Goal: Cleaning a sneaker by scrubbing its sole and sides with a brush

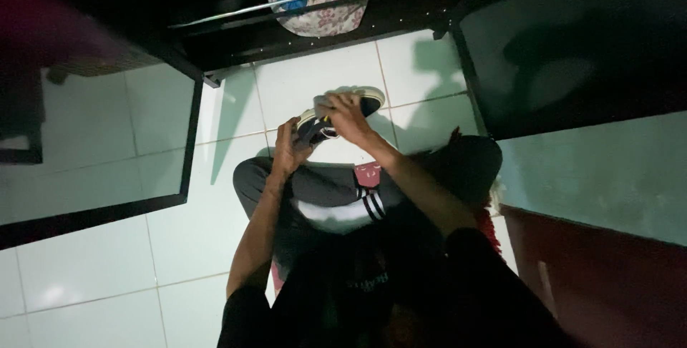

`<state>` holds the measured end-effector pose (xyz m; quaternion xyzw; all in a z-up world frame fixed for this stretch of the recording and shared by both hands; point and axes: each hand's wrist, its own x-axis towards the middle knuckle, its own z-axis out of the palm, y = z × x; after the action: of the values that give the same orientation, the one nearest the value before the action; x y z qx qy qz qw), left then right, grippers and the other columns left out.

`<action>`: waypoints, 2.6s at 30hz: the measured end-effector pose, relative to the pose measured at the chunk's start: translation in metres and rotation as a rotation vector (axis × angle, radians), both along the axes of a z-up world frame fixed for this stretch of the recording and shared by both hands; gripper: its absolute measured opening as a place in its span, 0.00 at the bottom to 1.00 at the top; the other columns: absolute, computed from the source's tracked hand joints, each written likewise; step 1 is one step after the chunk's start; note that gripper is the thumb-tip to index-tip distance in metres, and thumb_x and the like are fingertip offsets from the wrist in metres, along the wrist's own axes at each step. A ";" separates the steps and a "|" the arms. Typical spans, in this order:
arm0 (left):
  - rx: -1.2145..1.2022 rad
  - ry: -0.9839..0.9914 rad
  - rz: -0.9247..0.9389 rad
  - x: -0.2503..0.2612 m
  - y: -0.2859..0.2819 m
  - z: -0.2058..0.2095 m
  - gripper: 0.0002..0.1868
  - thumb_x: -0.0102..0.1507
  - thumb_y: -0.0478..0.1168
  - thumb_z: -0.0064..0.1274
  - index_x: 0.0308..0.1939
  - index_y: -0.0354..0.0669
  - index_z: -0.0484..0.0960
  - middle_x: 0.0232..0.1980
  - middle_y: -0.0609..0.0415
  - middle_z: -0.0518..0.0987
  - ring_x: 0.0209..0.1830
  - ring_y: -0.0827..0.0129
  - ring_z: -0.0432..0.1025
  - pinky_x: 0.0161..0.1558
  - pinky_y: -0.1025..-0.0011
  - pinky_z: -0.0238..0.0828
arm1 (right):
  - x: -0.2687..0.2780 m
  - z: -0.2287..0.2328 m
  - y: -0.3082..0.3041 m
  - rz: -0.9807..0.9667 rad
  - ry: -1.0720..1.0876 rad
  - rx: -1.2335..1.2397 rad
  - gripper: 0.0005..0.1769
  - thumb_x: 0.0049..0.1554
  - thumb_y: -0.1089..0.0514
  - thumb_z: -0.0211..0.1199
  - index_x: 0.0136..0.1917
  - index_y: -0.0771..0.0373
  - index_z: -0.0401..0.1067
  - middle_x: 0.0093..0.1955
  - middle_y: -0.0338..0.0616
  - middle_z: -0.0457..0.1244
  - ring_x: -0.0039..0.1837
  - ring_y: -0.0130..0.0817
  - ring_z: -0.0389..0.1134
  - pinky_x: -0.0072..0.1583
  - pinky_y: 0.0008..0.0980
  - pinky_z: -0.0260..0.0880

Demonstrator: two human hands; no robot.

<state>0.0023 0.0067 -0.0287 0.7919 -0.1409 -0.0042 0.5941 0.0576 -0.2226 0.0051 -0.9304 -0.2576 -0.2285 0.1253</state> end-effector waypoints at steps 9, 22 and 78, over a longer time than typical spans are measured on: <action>0.023 0.176 0.121 0.006 -0.006 0.021 0.41 0.55 0.34 0.67 0.69 0.52 0.66 0.58 0.35 0.67 0.60 0.28 0.70 0.58 0.41 0.75 | 0.002 -0.079 -0.140 -0.322 0.135 -0.055 0.14 0.37 0.59 0.77 0.38 0.49 0.77 0.56 0.35 0.63 0.56 0.44 0.63 0.54 0.49 0.57; 0.036 0.093 0.072 0.004 -0.006 0.024 0.44 0.53 0.33 0.69 0.71 0.52 0.66 0.59 0.35 0.66 0.60 0.26 0.68 0.59 0.36 0.72 | -0.008 -0.004 -0.082 -0.219 0.781 -0.011 0.13 0.50 0.49 0.61 0.46 0.54 0.80 0.51 0.44 0.73 0.61 0.53 0.71 0.66 0.67 0.51; 0.701 0.038 0.137 0.029 -0.037 -0.014 0.43 0.53 0.48 0.69 0.71 0.52 0.69 0.57 0.52 0.74 0.59 0.51 0.71 0.62 0.58 0.73 | 0.086 -0.213 -0.148 -0.439 0.265 -0.105 0.15 0.55 0.60 0.68 0.56 0.63 0.78 0.58 0.59 0.67 0.62 0.59 0.68 0.61 0.65 0.64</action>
<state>0.0316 -0.0307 -0.0426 0.9550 -0.0663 -0.0270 0.2878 0.1435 -0.3707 -0.2078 -0.9911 -0.0425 -0.1125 0.0571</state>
